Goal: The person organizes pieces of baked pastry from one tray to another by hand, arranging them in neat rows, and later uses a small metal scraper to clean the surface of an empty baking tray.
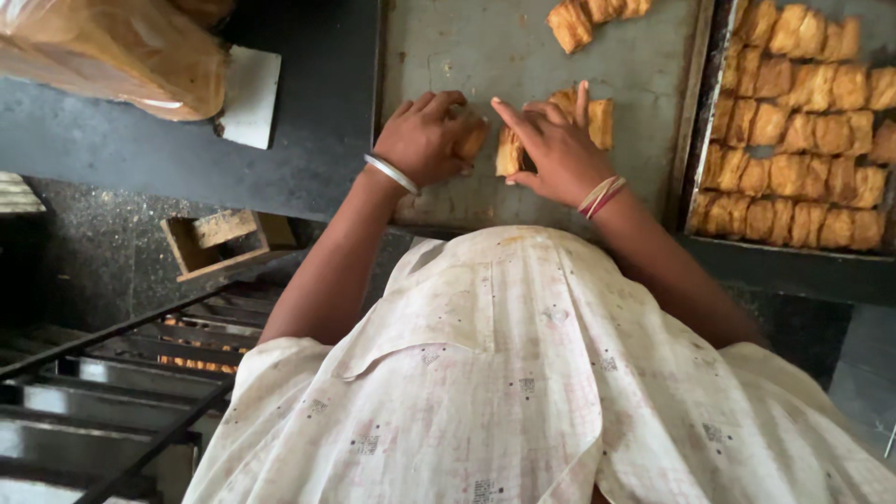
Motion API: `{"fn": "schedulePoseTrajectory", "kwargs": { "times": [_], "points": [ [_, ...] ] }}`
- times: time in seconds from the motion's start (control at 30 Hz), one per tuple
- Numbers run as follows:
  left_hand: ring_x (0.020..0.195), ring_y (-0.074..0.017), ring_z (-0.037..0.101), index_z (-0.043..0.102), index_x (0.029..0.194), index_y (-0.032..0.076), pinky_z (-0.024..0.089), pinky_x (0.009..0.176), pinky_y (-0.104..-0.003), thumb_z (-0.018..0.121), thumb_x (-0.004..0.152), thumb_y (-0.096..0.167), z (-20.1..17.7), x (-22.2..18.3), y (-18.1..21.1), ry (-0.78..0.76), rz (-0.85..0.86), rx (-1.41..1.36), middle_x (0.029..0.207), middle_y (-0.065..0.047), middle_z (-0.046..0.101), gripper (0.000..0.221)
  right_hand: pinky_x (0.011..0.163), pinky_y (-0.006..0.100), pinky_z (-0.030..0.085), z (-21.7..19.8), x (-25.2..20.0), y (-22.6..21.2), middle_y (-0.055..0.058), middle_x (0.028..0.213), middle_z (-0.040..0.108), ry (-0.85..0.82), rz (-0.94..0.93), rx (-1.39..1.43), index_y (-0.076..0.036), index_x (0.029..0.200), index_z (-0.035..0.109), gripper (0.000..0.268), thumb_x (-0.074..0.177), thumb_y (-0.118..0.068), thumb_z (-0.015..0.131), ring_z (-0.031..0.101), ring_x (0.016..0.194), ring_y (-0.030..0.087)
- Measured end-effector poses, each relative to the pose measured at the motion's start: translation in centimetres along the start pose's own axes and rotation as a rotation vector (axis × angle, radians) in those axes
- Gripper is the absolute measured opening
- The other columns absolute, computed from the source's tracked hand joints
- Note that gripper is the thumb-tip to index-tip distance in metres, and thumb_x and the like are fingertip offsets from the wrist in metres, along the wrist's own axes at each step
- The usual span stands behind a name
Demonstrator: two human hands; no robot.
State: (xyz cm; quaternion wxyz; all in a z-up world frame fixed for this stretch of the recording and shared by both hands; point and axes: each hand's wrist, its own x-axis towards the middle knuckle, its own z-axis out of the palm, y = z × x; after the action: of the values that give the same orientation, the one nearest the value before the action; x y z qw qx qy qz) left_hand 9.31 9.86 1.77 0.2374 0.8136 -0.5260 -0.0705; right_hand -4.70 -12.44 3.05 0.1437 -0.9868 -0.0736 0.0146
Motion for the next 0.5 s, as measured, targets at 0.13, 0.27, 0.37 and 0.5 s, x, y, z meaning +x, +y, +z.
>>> {"fn": "schedulePoseTrajectory", "kwargs": {
  "times": [0.13,0.27,0.37,0.5],
  "points": [
    [0.125,-0.0311,0.055,0.069,0.131,0.021,0.046,0.100,-0.049,0.094,0.065,0.035,0.9,0.2,0.9,0.056,-0.030,-0.034,0.135,-0.007,0.057,0.072,0.116,0.078,0.002,0.4,0.3,0.3,0.012,0.127,0.065,0.052,0.020,0.003,-0.019,0.165,0.028,0.113,0.074,-0.039,0.090,0.050,0.134,0.034],
    [0.132,-0.0337,0.048,0.069,0.128,0.022,0.044,0.099,-0.051,0.095,0.060,0.033,0.8,-1.4,2.9,0.178,-0.113,-0.004,0.139,-0.010,0.054,0.074,0.118,0.079,0.002,0.5,0.7,-0.1,0.008,0.133,0.063,0.040,0.040,0.013,-0.022,0.165,0.029,0.110,0.075,-0.039,0.090,0.047,0.140,0.032],
    [0.128,-0.0392,0.048,0.066,0.134,0.017,0.045,0.098,-0.050,0.095,0.052,0.026,-0.2,-2.3,3.1,0.182,-0.150,-0.040,0.141,-0.017,0.051,0.087,0.115,0.076,0.005,-0.5,0.1,0.5,0.011,0.139,0.058,0.090,0.061,0.037,-0.019,0.160,0.033,0.110,0.070,-0.043,0.090,0.042,0.142,0.035],
    [0.108,-0.0359,0.064,0.058,0.145,0.019,0.055,0.095,-0.042,0.088,0.060,0.009,-1.1,-2.9,0.2,-0.022,-0.264,-0.287,0.145,-0.019,0.048,0.091,0.119,0.063,0.018,-1.7,-1.8,3.2,0.021,0.149,0.050,0.170,0.087,0.022,-0.007,0.152,0.045,0.100,0.070,-0.044,0.089,0.039,0.140,0.042]
  ]
}}
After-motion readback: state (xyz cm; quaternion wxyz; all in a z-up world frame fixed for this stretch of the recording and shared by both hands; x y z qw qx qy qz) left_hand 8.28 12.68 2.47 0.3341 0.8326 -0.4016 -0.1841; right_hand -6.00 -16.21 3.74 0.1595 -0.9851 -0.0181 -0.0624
